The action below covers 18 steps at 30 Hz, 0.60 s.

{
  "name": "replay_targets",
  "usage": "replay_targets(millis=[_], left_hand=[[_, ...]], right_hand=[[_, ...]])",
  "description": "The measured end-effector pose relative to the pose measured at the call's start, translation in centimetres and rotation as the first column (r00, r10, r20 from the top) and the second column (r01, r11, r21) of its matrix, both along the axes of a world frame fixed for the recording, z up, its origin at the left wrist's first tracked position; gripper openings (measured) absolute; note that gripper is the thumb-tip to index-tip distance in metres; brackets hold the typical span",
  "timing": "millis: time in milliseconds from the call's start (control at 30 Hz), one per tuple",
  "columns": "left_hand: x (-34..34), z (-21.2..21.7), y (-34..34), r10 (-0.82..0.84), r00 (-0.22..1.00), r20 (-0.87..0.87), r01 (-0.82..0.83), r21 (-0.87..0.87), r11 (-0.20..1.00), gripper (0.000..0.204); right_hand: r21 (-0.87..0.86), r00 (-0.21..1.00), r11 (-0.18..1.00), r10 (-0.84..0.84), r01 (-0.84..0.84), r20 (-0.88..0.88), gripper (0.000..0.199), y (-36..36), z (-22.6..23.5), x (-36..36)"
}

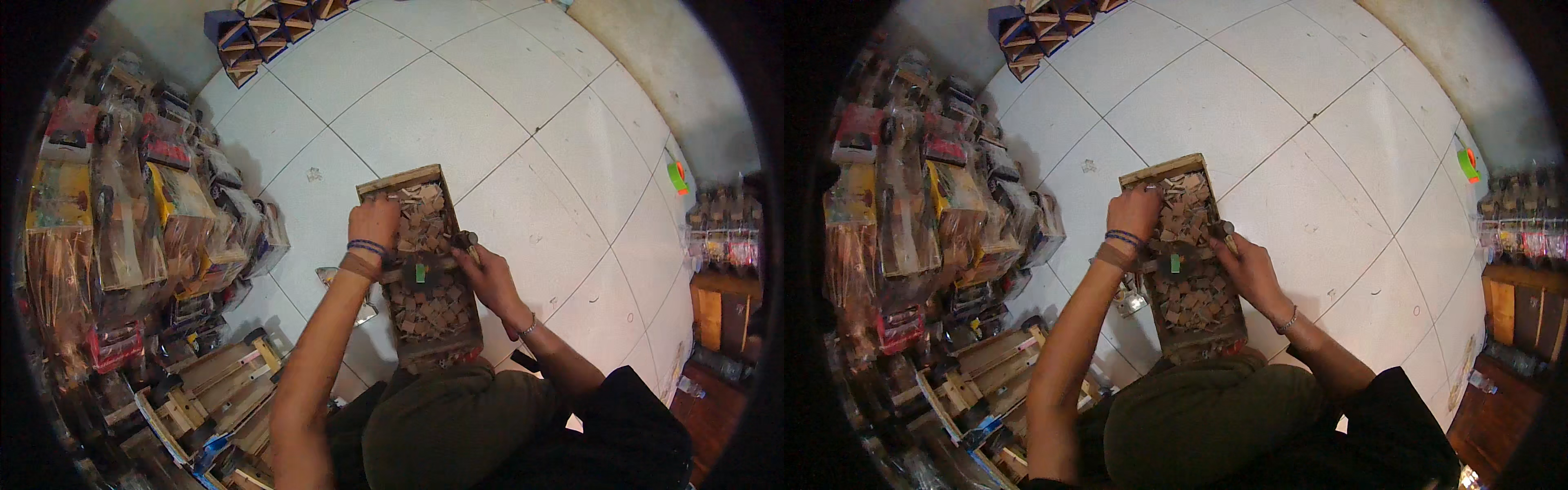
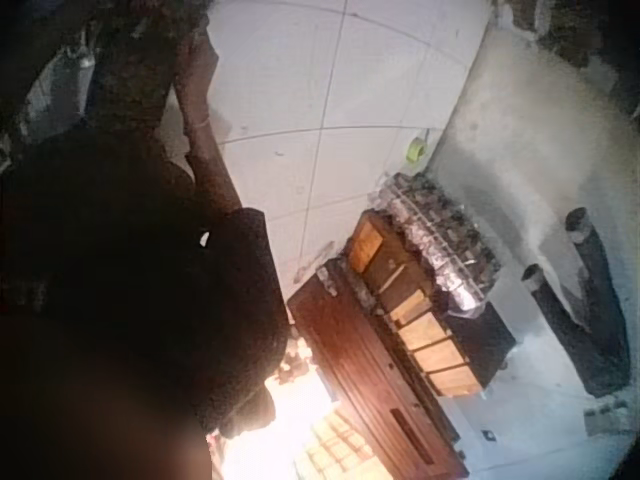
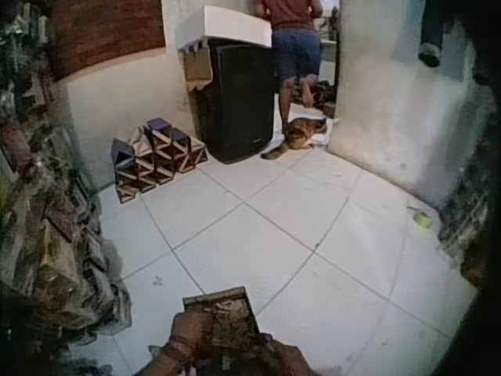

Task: The person assembles wooden toy trucks by attaching wheels and bodies to chassis frames. They use a hammer to secure small wooden pegs into the truck bodies, working on multiple units lined up on the floor.

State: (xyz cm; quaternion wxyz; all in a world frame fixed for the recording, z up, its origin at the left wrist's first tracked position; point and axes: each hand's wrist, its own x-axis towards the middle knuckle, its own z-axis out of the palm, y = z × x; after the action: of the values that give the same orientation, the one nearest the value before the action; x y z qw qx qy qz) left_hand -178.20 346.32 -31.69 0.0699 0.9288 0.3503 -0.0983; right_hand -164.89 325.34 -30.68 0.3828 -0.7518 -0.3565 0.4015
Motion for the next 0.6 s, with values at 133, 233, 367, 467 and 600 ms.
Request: replay_targets(millis=[133,233,367,467,600], left_hand=[[1.1,-1.1,-1.3,0.171,0.983,0.071,-0.168,-0.038,0.985,0.024],[0.2,-1.5,-0.9,0.187,0.963,0.192,-0.18,-0.053,0.982,0.031],[-0.6,-1.3,1.7,0.091,0.975,0.2,-0.038,-0.255,0.966,0.044],[-1.0,-0.9,2.8,0.121,0.974,0.192,-0.017,-0.471,0.882,0.047],[-1.8,-0.4,2.7,-0.048,0.99,0.13,0.1,-0.436,0.895,0.042]], right_hand=[[0.008,0.999,1.0,0.022,-0.023,0.032,0.031,-0.1,0.0,0.0],[0.044,1.0,0.999,-0.001,0.0,0.028,0.031,0.0,-0.2,-0.2],[0.014,1.0,1.0,-0.015,0.015,-0.002,0.032,0.0,-0.4,-0.3],[0.042,1.0,0.999,-0.006,0.005,0.022,0.032,0.0,-0.4,-0.3],[0.045,1.0,0.999,-0.022,0.022,-0.014,0.032,0.0,-0.4,-0.2]])
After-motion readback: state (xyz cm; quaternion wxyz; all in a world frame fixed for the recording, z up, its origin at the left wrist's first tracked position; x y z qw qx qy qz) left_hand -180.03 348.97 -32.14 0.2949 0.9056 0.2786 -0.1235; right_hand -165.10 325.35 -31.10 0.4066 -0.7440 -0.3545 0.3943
